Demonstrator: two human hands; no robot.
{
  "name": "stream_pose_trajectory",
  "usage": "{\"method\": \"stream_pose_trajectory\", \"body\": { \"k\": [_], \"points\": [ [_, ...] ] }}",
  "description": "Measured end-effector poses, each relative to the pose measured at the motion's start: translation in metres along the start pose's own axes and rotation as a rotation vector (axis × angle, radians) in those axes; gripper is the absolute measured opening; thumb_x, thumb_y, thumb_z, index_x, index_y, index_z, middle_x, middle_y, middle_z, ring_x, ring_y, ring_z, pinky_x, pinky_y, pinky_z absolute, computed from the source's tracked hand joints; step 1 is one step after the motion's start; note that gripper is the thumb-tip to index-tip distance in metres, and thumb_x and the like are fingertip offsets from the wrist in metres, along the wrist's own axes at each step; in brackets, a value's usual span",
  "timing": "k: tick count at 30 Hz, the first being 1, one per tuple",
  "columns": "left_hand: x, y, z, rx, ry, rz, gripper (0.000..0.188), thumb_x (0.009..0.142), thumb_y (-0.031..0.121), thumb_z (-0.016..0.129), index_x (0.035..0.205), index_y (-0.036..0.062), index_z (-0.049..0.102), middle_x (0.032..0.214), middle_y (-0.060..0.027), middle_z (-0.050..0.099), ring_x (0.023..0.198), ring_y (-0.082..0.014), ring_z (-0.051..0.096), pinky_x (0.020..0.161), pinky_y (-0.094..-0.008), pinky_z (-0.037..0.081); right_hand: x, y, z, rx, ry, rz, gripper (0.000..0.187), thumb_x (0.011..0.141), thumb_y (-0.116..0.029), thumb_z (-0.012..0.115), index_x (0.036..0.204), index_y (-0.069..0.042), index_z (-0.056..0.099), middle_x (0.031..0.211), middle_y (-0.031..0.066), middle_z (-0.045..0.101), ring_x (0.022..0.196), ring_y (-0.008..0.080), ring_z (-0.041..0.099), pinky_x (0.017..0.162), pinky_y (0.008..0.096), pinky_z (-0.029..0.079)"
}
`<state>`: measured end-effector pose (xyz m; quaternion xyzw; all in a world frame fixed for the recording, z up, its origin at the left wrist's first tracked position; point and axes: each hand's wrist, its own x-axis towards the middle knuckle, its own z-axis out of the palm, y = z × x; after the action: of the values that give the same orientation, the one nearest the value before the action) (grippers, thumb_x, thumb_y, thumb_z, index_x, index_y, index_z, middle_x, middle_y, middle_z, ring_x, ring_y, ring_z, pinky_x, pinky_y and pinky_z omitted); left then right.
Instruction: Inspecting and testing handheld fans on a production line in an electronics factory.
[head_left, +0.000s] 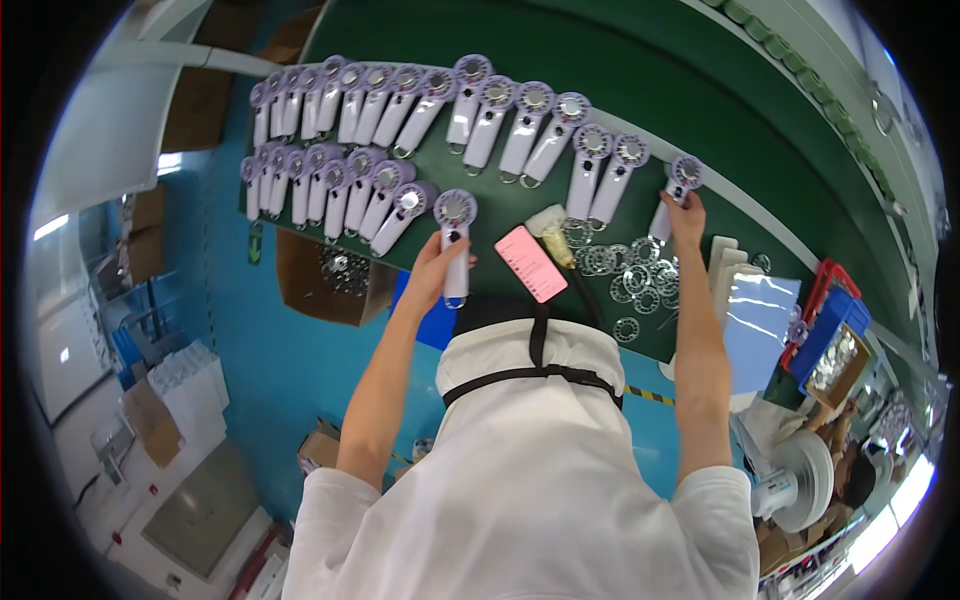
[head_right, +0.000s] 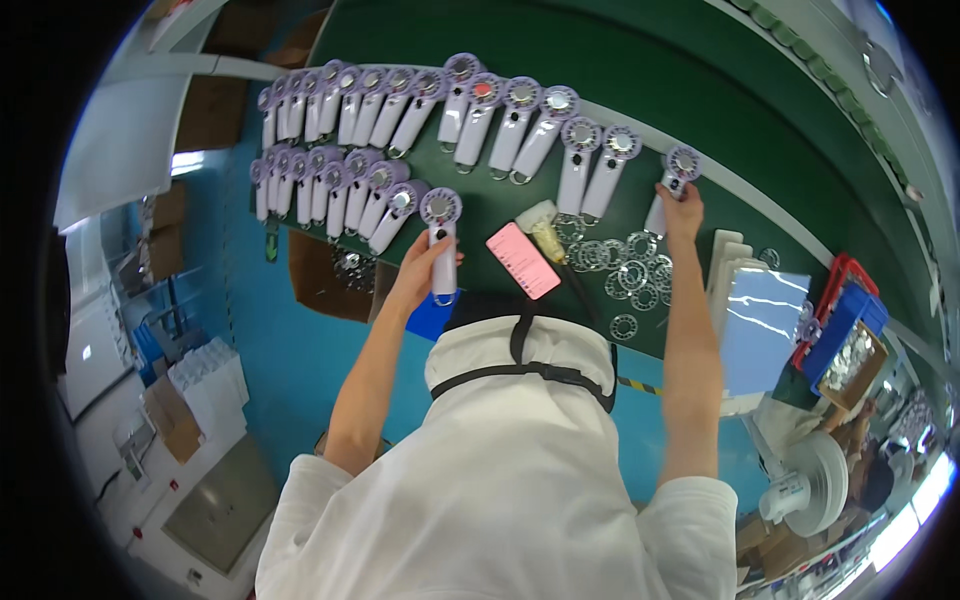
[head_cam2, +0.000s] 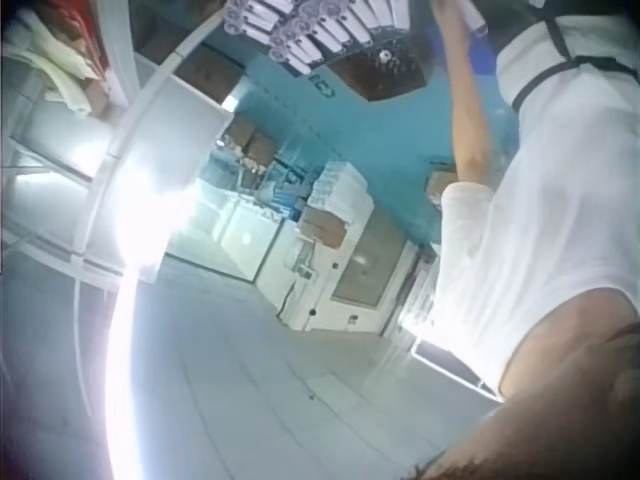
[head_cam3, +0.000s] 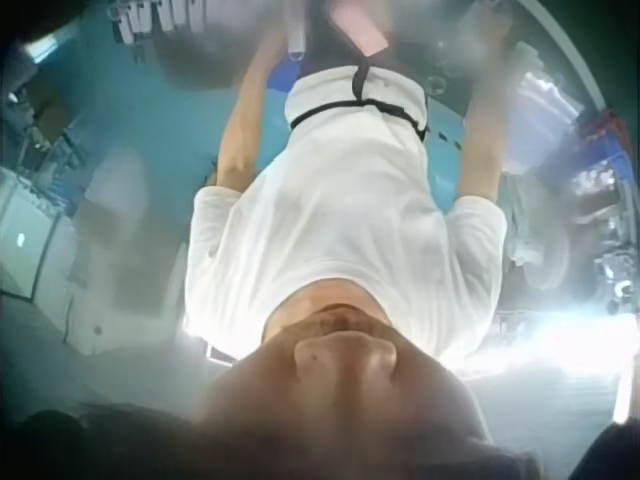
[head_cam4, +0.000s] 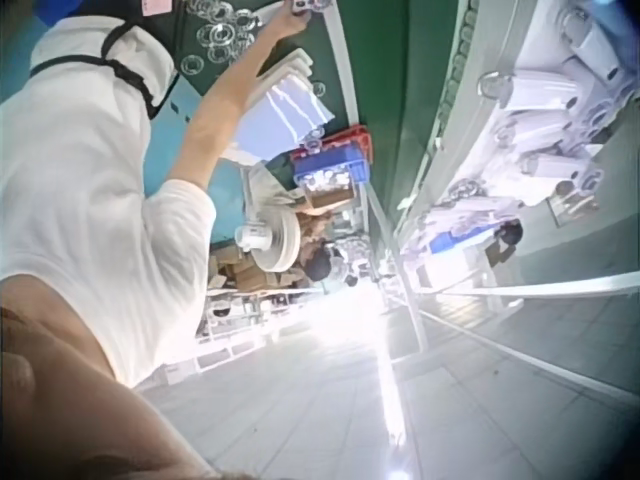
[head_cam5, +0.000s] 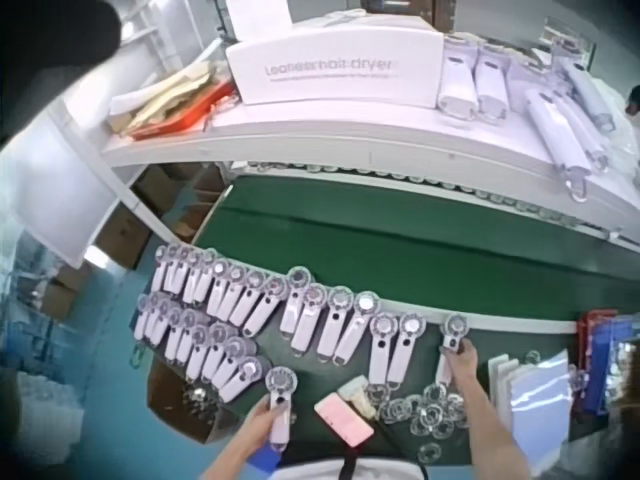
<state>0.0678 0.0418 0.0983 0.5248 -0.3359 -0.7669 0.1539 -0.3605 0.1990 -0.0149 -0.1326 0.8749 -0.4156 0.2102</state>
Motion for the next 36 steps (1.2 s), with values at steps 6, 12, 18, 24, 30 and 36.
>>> {"method": "stream_pose_trajectory", "body": {
  "k": [6,12,18,24,30,36],
  "points": [
    [0.035,-0.026,-0.007,0.327,0.263,0.116,0.028,0.084,0.026,0.075,0.095,0.0051,0.06,0.077,0.0006,0.058,0.066,-0.0077,0.054,0.058,-0.0249,0.044,0.004,-0.006,0.008,-0.193,0.143,-0.067,0.052,0.065,-0.037,0.082,0.098,0.0,0.067,0.082,0.0159,0.064,0.078,0.0323,0.062,0.071,0.0421,0.05],
    [0.046,-0.034,-0.016,0.456,0.305,0.213,0.03,0.083,0.023,0.076,0.097,0.0029,0.058,0.083,-0.0012,0.062,0.073,-0.0079,0.053,0.065,-0.0264,0.043,-0.065,-0.056,0.023,-0.36,0.451,-0.394,0.047,0.075,-0.02,0.072,0.115,-0.003,0.053,0.108,0.0207,0.052,0.098,0.0393,0.049,0.083,0.0494,0.04],
    [0.06,-0.045,-0.028,0.64,0.381,0.352,0.046,0.079,0.025,0.08,0.104,0.0018,0.049,0.086,-0.0054,0.055,0.076,-0.0139,0.051,0.067,-0.0302,0.043,-0.11,-0.057,0.034,-0.15,0.247,-0.286,0.029,0.081,-0.011,0.066,0.108,-0.004,0.057,0.104,0.0175,0.055,0.096,0.0371,0.052,0.083,0.0467,0.041],
    [0.054,-0.049,-0.036,0.922,0.478,0.491,0.056,0.079,0.033,0.078,0.113,-0.0046,0.054,0.101,-0.0154,0.055,0.093,-0.0268,0.053,0.084,-0.0393,0.044,-0.146,-0.033,0.019,-0.486,0.048,-0.663,0.034,0.08,-0.01,0.067,0.11,0.0,0.056,0.113,0.0184,0.051,0.105,0.0372,0.049,0.091,0.0472,0.042],
    [0.006,-0.015,0.026,0.836,0.773,0.672,0.04,0.087,0.025,0.071,0.109,-0.0032,0.054,0.105,-0.0162,0.054,0.099,-0.0264,0.052,0.089,-0.0379,0.043,-0.16,-0.014,-0.004,-0.509,-0.026,-0.523,0.034,0.082,-0.01,0.065,0.113,0.001,0.055,0.114,0.0179,0.05,0.104,0.0367,0.048,0.091,0.0466,0.041],
    [0.044,0.011,0.117,0.854,0.178,0.649,0.031,0.088,0.02,0.067,0.109,-0.0009,0.058,0.096,-0.0138,0.063,0.087,-0.0248,0.06,0.082,-0.0353,0.047,-0.14,-0.042,0.004,-0.301,0.056,-0.552,0.03,0.083,-0.01,0.066,0.11,-0.001,0.057,0.105,0.0177,0.053,0.096,0.0366,0.052,0.087,0.0465,0.042]
  ]
}}
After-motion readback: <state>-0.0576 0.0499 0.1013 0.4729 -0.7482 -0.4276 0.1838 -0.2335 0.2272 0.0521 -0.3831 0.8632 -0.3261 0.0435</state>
